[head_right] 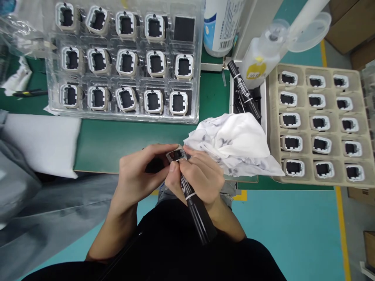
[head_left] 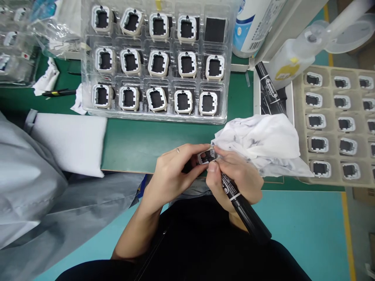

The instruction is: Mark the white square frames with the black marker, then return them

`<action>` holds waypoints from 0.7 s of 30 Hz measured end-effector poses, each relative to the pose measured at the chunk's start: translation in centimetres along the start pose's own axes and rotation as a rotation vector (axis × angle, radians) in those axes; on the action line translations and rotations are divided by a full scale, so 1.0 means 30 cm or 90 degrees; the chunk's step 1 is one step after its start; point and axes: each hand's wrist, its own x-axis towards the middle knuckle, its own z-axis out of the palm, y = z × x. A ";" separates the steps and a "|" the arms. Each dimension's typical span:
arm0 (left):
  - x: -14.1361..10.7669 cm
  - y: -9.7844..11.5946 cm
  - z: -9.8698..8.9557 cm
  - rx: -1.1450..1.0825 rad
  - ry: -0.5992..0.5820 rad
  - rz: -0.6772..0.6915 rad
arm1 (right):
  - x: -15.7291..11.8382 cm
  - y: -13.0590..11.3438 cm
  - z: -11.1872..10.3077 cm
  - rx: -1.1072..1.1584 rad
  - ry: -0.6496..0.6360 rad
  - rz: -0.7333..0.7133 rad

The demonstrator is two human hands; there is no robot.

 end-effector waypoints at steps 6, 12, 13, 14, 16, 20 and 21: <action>0.000 0.003 0.000 -0.004 -0.002 0.001 | 0.000 0.000 0.010 -0.008 0.064 -0.001; -0.003 0.008 0.000 -0.004 0.000 -0.020 | 0.001 0.002 0.009 -0.006 0.050 -0.015; -0.003 0.007 0.000 -0.003 0.001 -0.018 | 0.001 0.001 0.008 -0.008 0.048 -0.017; -0.003 0.007 -0.001 -0.003 0.001 -0.015 | 0.000 0.000 0.007 -0.014 0.046 -0.014; -0.002 0.006 -0.002 -0.002 -0.003 -0.009 | -0.001 -0.003 0.006 -0.032 0.050 -0.004; 0.003 0.006 -0.003 -0.003 -0.007 -0.007 | -0.001 -0.007 0.002 -0.049 0.055 0.008; 0.004 0.005 -0.003 -0.005 -0.006 -0.006 | -0.001 -0.006 0.000 -0.050 0.054 0.007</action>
